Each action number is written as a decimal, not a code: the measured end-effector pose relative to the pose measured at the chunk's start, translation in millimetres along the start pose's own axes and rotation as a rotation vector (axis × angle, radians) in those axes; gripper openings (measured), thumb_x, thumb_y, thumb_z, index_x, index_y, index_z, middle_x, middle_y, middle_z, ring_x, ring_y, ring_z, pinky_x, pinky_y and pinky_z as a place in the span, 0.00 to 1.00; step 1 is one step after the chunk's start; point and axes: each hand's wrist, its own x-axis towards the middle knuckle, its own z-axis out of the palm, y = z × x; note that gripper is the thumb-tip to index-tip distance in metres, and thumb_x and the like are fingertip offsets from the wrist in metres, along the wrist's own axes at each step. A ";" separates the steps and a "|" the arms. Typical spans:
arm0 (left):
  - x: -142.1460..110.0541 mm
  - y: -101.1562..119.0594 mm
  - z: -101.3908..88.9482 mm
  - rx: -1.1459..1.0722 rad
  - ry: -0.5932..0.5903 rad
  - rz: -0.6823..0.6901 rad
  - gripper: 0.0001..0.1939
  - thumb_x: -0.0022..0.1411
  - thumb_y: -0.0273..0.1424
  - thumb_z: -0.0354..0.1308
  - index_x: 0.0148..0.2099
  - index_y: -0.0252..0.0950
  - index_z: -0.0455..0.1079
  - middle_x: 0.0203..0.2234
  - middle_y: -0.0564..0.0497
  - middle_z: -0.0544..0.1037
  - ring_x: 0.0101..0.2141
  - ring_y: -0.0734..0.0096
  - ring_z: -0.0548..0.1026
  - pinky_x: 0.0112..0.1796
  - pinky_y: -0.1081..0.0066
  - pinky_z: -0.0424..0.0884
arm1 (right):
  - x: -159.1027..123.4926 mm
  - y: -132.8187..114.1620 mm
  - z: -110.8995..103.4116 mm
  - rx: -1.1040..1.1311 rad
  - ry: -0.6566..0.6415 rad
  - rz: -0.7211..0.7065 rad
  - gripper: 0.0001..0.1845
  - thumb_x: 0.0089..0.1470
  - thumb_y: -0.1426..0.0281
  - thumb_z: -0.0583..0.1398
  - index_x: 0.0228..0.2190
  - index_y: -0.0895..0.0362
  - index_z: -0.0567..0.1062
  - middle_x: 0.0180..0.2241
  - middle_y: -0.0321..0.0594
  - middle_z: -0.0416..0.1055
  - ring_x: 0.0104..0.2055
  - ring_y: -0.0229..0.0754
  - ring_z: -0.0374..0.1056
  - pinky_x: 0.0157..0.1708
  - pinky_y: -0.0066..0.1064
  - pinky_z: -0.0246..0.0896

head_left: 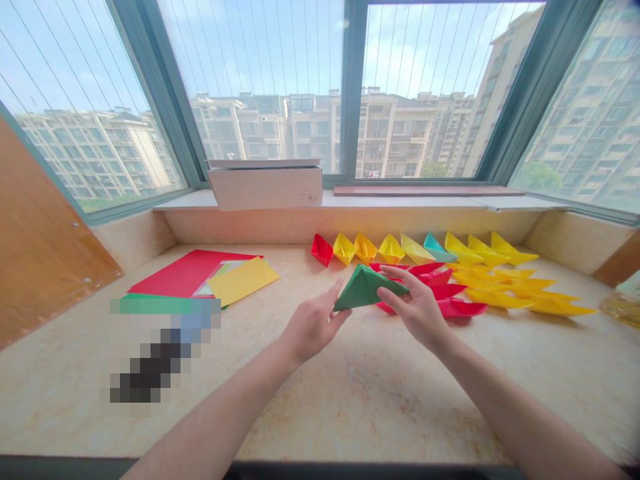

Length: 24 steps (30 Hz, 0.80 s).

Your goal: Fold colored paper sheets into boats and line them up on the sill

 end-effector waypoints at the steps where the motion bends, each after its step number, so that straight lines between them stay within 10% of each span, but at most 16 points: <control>1: 0.4 -0.8 0.9 0.009 -0.017 0.008 0.30 0.65 0.33 0.55 0.68 0.36 0.55 0.44 0.44 0.80 0.31 0.66 0.78 0.35 0.67 0.73 | -1.1 -1.4 0.3 0.013 -0.016 -0.006 0.25 0.54 0.59 0.66 0.52 0.50 0.72 0.53 0.45 0.72 0.47 0.50 0.73 0.41 0.39 0.74; 8: -0.4 -7.2 6.2 -0.020 -0.047 0.034 0.20 0.70 0.32 0.48 0.62 0.40 0.62 0.40 0.46 0.80 0.36 0.62 0.79 0.39 0.66 0.73 | -8.5 -7.9 2.3 0.264 -0.137 -0.119 0.32 0.57 0.65 0.64 0.60 0.44 0.61 0.57 0.44 0.66 0.51 0.48 0.71 0.48 0.42 0.71; 16: -2.5 -11.2 10.1 0.070 -0.033 0.014 0.39 0.70 0.34 0.46 0.72 0.35 0.26 0.31 0.47 0.79 0.25 0.64 0.76 0.28 0.69 0.68 | -11.3 2.3 6.3 0.232 -0.144 -0.150 0.23 0.61 0.66 0.60 0.56 0.44 0.63 0.57 0.43 0.66 0.46 0.44 0.71 0.48 0.43 0.69; 24: -4.4 -3.6 8.9 0.035 -0.112 -0.012 0.38 0.68 0.42 0.50 0.72 0.34 0.40 0.34 0.47 0.78 0.24 0.69 0.75 0.27 0.71 0.67 | -13.1 4.2 12.3 0.071 -0.119 -0.148 0.20 0.60 0.64 0.61 0.53 0.46 0.66 0.49 0.43 0.70 0.44 0.46 0.71 0.44 0.40 0.71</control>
